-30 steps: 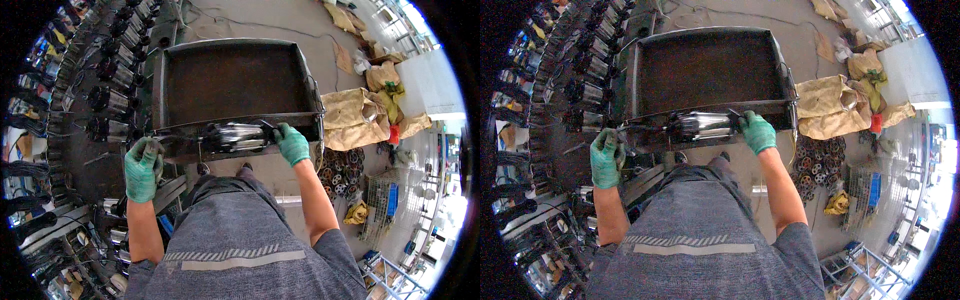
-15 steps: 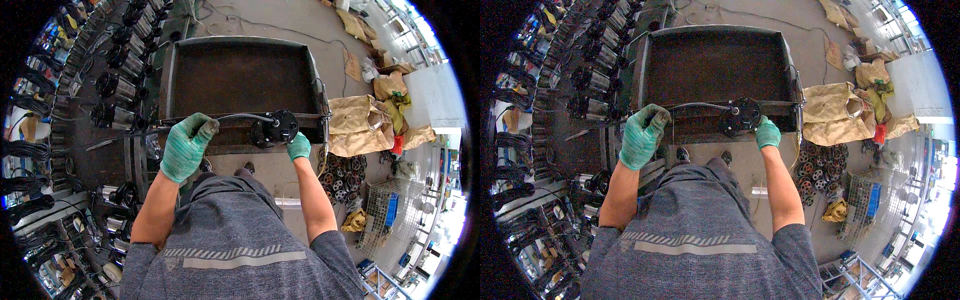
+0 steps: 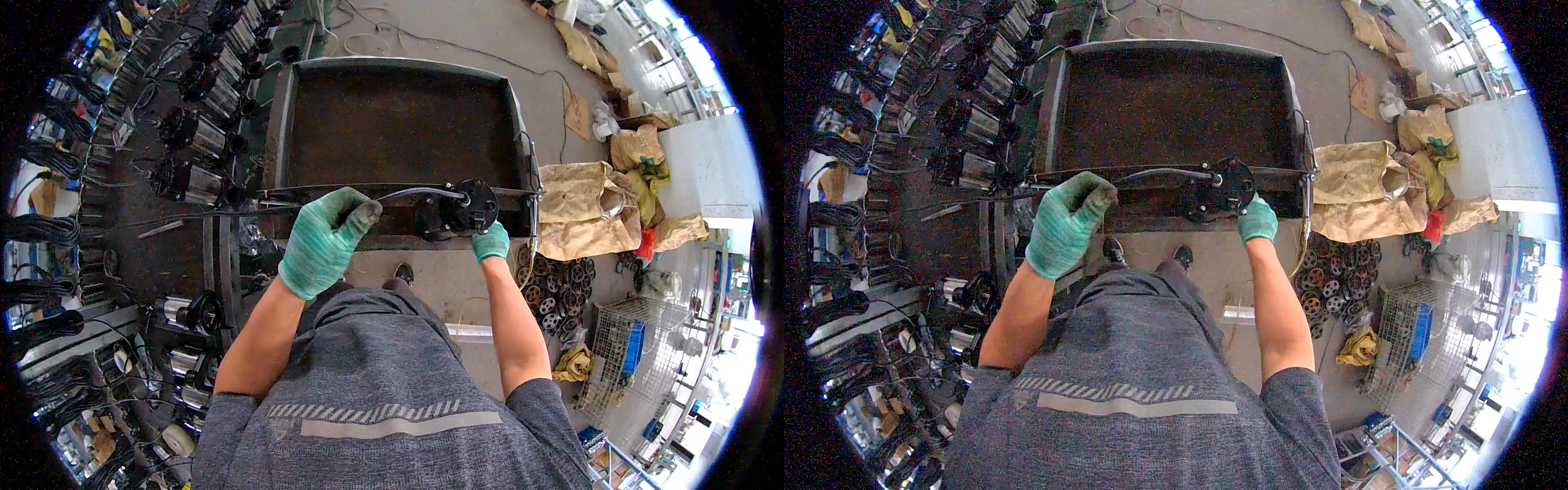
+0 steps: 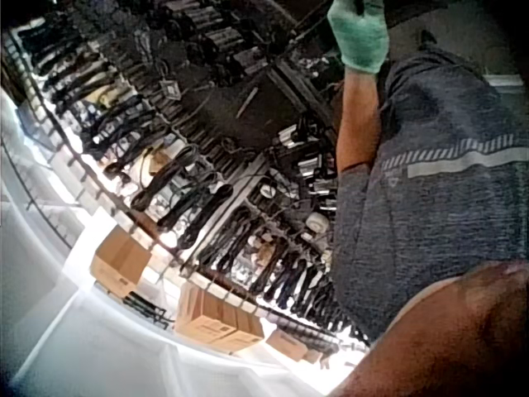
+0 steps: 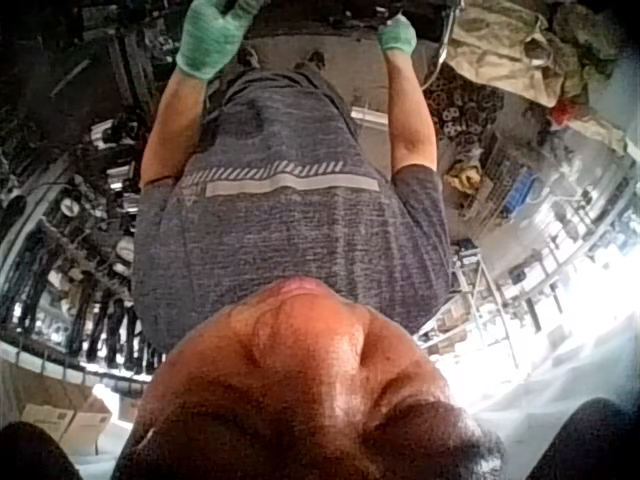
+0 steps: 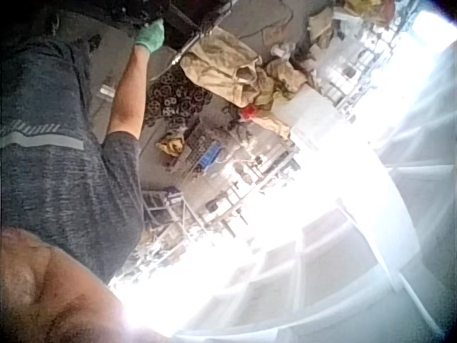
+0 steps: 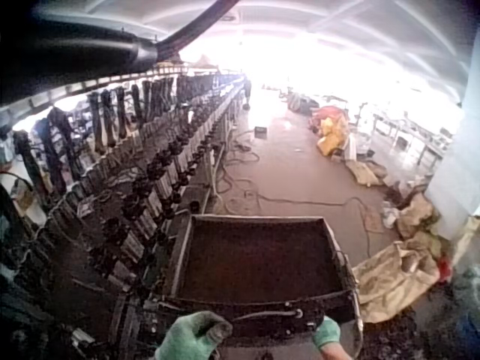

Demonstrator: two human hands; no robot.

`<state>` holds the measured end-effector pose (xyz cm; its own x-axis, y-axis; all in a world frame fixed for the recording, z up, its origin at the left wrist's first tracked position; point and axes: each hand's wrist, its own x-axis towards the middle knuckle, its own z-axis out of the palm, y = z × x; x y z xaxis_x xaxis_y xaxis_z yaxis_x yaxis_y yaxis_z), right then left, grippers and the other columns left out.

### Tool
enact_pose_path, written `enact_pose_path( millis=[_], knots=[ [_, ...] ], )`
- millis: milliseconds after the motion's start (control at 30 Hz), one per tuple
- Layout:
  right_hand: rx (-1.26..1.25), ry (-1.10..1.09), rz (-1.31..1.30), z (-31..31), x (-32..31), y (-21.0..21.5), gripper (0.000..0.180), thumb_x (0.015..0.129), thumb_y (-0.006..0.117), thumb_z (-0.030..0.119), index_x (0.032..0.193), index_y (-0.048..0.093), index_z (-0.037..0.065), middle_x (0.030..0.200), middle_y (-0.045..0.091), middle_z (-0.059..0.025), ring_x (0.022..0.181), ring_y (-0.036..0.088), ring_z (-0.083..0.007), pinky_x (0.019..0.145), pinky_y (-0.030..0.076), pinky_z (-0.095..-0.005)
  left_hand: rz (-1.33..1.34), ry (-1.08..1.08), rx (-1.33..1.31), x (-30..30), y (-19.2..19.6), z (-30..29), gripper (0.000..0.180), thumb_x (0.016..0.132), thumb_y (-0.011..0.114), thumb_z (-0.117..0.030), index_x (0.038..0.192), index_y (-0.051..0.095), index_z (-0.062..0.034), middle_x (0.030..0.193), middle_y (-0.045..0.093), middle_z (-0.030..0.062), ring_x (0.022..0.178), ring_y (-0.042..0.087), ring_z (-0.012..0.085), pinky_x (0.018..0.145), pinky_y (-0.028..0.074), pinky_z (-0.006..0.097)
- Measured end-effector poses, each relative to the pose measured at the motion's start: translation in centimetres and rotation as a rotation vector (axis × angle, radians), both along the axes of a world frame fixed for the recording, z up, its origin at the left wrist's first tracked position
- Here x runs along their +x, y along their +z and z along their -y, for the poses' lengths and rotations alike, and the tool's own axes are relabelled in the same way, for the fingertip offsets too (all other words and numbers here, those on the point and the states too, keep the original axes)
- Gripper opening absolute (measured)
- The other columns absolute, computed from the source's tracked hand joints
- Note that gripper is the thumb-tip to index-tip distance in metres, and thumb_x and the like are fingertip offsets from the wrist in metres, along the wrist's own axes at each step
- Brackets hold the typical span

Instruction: The person repeatedly picks up a cylindrical mechanical component from a metal rack, places it into a large rectangular tray, and then removes it to return it to the rack. This cycle is performed multiple times in a factory setting.

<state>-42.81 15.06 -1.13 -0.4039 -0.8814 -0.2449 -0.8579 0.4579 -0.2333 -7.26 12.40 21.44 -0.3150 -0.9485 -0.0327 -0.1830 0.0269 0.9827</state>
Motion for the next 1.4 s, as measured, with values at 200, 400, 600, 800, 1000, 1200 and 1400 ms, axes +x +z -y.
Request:
enact_pose_path(
  millis=[200, 400, 600, 800, 1000, 1200, 1400],
  knots=[
    [-0.041, 0.105, -0.022, -0.6, -2.0, -2.9, 0.033, 0.095, 0.06, 0.027, 0.125, 0.061, 0.011, 0.099, 0.073, -0.0217, 0.093, 0.07, -0.0423, 0.079, 0.056, -0.0524, 0.045, 0.177, 0.011, 0.6, -0.9, 0.2, 0.029, 0.1, 0.068, -0.035, 0.102, 0.07, -0.0067, 0.072, 0.064, -0.0022, 0.062, 0.055, 0.0054, 0.054, 0.043, 0.022],
    [-0.161, 0.155, 0.214, 0.4, 1.5, 5.4, 0.029, 0.097, 0.062, 0.034, 0.116, 0.061, 0.013, 0.098, 0.072, -0.0204, 0.092, 0.068, -0.0455, 0.075, 0.054, -0.0544, -0.216, 0.718, 0.346, 10.4, -3.8, 0.8, 0.032, 0.097, 0.069, -0.042, 0.102, 0.066, -0.01, 0.06, 0.05, -0.003, 0.044, 0.044, 0.0071, 0.037, 0.031, 0.025],
    [-0.168, 0.411, 0.161, 2.5, 12.7, 11.8, 0.037, 0.086, 0.071, 0.038, 0.113, 0.062, 0.015, 0.101, 0.073, -0.0145, 0.088, 0.07, -0.0399, 0.073, 0.055, -0.0515, 0.284, 0.674, 0.185, 15.4, -10.3, 0.4, 0.02, 0.102, 0.064, -0.028, 0.1, 0.066, -0.0083, 0.062, 0.05, -0.0041, 0.047, 0.044, 0.0057, 0.039, 0.031, 0.023],
    [-0.291, 0.337, 0.315, 1.8, 8.6, 9.0, 0.022, 0.091, 0.07, 0.028, 0.106, 0.065, 0.011, 0.085, 0.072, -0.0166, 0.078, 0.07, -0.0391, 0.067, 0.055, -0.0458, -0.22, 0.672, 0.288, 12.2, -2.8, -1.0, 0.019, 0.1, 0.066, -0.025, 0.095, 0.068, -0.0074, 0.063, 0.051, -0.0034, 0.047, 0.045, 0.0057, 0.04, 0.031, 0.022],
    [-0.236, 0.304, 0.046, 0.5, 0.6, 1.3, 0.032, 0.09, 0.068, 0.028, 0.12, 0.067, 0.014, 0.111, 0.07, -0.0178, 0.097, 0.069, -0.04, 0.08, 0.056, -0.0476, -0.085, 0.42, 0.274, 7.4, -0.3, -0.5, 0.029, 0.097, 0.07, -0.031, 0.107, 0.068, -0.0046, 0.068, 0.06, 0.0, 0.049, 0.049, 0.0066, 0.043, 0.035, 0.022],
    [-0.263, 0.247, 0.126, 0.4, -1.6, -5.3, 0.045, 0.083, 0.072, 0.015, 0.127, 0.062, 0.006, 0.115, 0.069, -0.0216, 0.102, 0.067, -0.0419, 0.086, 0.056, -0.0477, -0.204, 0.188, 0.326, 4.4, -0.1, 0.1, 0.034, 0.098, 0.069, -0.04, 0.1, 0.068, -0.0059, 0.068, 0.056, -0.004, 0.053, 0.049, 0.0049, 0.046, 0.036, 0.022],
    [-0.046, 0.038, 0.841, 1.8, 0.2, 0.7, 0.04, 0.093, 0.059, 0.002, 0.132, 0.056, 0.008, 0.109, 0.07, -0.007, 0.085, 0.067, -0.018, 0.066, 0.055, -0.033, -0.369, 0.482, 0.309, 9.7, -1.2, -1.0, 0.03, 0.097, 0.07, -0.038, 0.097, 0.07, -0.0076, 0.07, 0.059, -0.0047, 0.056, 0.05, 0.0053, 0.048, 0.037, 0.023]
  ],
)
